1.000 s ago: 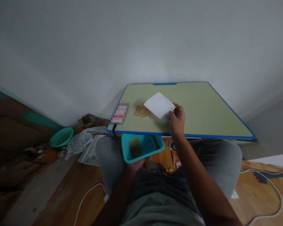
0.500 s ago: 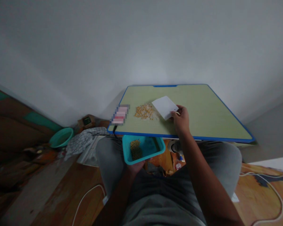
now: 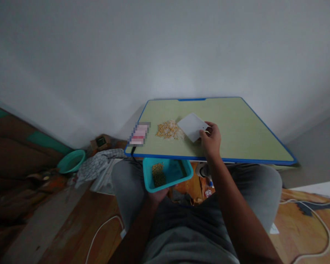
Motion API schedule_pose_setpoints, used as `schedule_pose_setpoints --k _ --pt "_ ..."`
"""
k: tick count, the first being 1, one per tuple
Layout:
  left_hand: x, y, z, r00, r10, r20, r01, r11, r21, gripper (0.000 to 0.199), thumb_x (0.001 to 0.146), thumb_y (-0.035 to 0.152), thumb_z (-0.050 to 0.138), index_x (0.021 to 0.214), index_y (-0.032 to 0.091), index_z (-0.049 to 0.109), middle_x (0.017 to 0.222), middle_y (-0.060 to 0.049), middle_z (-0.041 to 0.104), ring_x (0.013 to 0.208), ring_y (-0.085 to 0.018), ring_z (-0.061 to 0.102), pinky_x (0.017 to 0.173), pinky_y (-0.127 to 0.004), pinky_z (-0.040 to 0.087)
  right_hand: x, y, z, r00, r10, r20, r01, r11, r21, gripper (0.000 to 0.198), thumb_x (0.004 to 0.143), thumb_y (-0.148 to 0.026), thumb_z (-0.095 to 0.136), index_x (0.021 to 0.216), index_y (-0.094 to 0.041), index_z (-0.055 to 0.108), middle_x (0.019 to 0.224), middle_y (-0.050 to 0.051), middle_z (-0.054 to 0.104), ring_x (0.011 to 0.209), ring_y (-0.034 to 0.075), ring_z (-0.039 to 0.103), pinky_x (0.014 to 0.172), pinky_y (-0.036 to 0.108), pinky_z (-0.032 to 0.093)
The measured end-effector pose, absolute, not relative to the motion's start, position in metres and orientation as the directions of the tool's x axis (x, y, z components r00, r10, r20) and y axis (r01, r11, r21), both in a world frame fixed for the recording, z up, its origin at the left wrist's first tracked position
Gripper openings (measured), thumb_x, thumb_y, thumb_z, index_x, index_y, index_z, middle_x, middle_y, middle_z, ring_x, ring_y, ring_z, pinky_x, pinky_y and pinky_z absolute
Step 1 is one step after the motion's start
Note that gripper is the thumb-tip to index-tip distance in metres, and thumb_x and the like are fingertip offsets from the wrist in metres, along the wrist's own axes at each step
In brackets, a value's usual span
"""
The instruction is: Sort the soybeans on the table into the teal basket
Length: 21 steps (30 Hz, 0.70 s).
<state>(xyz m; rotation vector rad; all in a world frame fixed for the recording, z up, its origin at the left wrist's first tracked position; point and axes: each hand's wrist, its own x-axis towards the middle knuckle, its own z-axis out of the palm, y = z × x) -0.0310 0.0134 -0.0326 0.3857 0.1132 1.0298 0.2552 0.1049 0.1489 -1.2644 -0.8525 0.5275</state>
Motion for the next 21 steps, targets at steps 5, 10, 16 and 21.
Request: schedule_pose_setpoints --k 5,10,16,21 --pt "-0.0308 0.0137 -0.0347 0.512 0.856 0.068 -0.809 0.454 0.373 0.052 0.106 0.059 0.05 0.142 0.036 0.08 0.153 -0.009 0.079 0.141 -0.04 0.07 0.112 -0.074 0.056 0.2542 0.1037 0.1524 0.6 0.762 0.241 0.089 0.237 -0.968 0.047 0.073 -0.037 0.074 0.118 -0.027 0.063 0.112 0.01 0.074 0.092 0.027 0.073 0.068 0.039 0.063" --pt "-0.031 0.0119 -0.0326 0.494 0.868 0.051 -0.813 0.44 0.381 0.05 0.105 0.058 0.052 0.138 0.036 0.082 0.15 -0.008 0.081 0.144 -0.039 0.069 0.113 -0.073 0.055 0.2555 0.1047 0.1504 0.568 0.773 0.282 0.15 0.239 -0.959 0.046 0.075 -0.036 0.074 0.119 -0.028 0.063 0.11 0.009 0.074 0.092 0.026 0.073 0.07 0.039 0.062" --pt "-0.0297 0.0123 -0.0348 0.493 0.869 0.038 -0.809 0.441 0.389 0.053 0.106 0.059 0.048 0.14 0.036 0.081 0.15 -0.01 0.08 0.141 -0.04 0.07 0.11 -0.074 0.056 0.2569 0.1042 0.1496 0.492 0.82 0.292 0.14 0.257 -0.956 0.047 0.075 -0.037 0.077 0.12 -0.028 0.065 0.107 0.008 0.075 0.087 0.025 0.072 0.07 0.039 0.061" --pt "-0.0304 0.013 -0.0359 0.503 0.863 0.042 -0.802 0.449 0.393 0.052 0.105 0.061 0.051 0.14 0.036 0.081 0.154 -0.01 0.078 0.145 -0.042 0.067 0.113 -0.076 0.053 0.2553 0.1025 0.1536 0.477 0.839 0.264 0.086 0.254 -0.963 0.05 0.074 -0.038 0.078 0.121 -0.027 0.065 0.108 0.008 0.076 0.089 0.026 0.073 0.071 0.04 0.062"
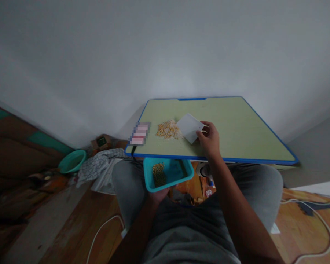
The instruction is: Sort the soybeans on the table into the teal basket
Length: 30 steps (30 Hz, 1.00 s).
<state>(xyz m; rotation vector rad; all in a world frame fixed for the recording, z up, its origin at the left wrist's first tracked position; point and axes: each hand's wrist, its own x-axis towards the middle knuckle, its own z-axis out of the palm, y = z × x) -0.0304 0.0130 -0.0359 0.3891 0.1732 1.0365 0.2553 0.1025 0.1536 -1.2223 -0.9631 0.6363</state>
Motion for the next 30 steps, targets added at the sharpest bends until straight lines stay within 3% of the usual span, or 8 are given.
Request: schedule_pose_setpoints --k 11,17,24,27,30 --pt "-0.029 0.011 -0.028 0.511 0.859 0.024 -0.804 0.467 0.368 0.057 0.106 0.062 0.049 0.145 0.034 0.079 0.158 -0.011 0.075 0.146 -0.046 0.065 0.116 -0.079 0.049 0.255 0.1 0.159 0.459 0.855 0.242 0.05 0.247 -0.968 0.052 0.074 -0.04 0.079 0.121 -0.026 0.063 0.111 0.011 0.075 0.095 0.03 0.074 0.076 0.047 0.065" --pt "-0.03 0.014 -0.035 0.533 0.841 0.093 -0.794 0.459 0.398 0.061 0.107 0.064 0.045 0.147 0.031 0.078 0.16 -0.014 0.073 0.151 -0.045 0.061 0.12 -0.079 0.046 0.254 0.1 0.159 0.461 0.854 0.241 0.037 0.252 -0.967 0.052 0.072 -0.039 0.081 0.12 -0.028 0.064 0.109 0.008 0.077 0.093 0.028 0.074 0.071 0.041 0.064" --pt "-0.031 0.014 -0.036 0.509 0.86 0.037 -0.784 0.445 0.433 0.066 0.105 0.07 0.047 0.146 0.029 0.078 0.159 -0.013 0.074 0.15 -0.05 0.06 0.113 -0.081 0.05 0.255 0.102 0.156 0.51 0.829 0.229 0.017 0.256 -0.966 0.05 0.07 -0.037 0.081 0.117 -0.029 0.066 0.108 0.006 0.078 0.091 0.026 0.075 0.067 0.038 0.064" --pt "-0.03 0.011 -0.032 0.471 0.881 -0.032 -0.776 0.431 0.46 0.067 0.109 0.069 0.037 0.143 0.03 0.081 0.154 -0.01 0.078 0.149 -0.054 0.059 0.11 -0.084 0.049 0.255 0.102 0.155 0.487 0.84 0.238 0.042 0.25 -0.967 0.05 0.071 -0.036 0.081 0.118 -0.029 0.066 0.104 0.006 0.077 0.087 0.025 0.074 0.066 0.037 0.062" --pt "-0.031 0.011 -0.029 0.481 0.877 -0.001 -0.782 0.43 0.451 0.063 0.11 0.067 0.039 0.147 0.034 0.078 0.156 -0.008 0.077 0.15 -0.051 0.06 0.112 -0.085 0.048 0.254 0.102 0.157 0.465 0.848 0.254 0.041 0.266 -0.963 0.049 0.071 -0.037 0.08 0.117 -0.029 0.066 0.105 0.006 0.077 0.088 0.025 0.074 0.067 0.037 0.061"
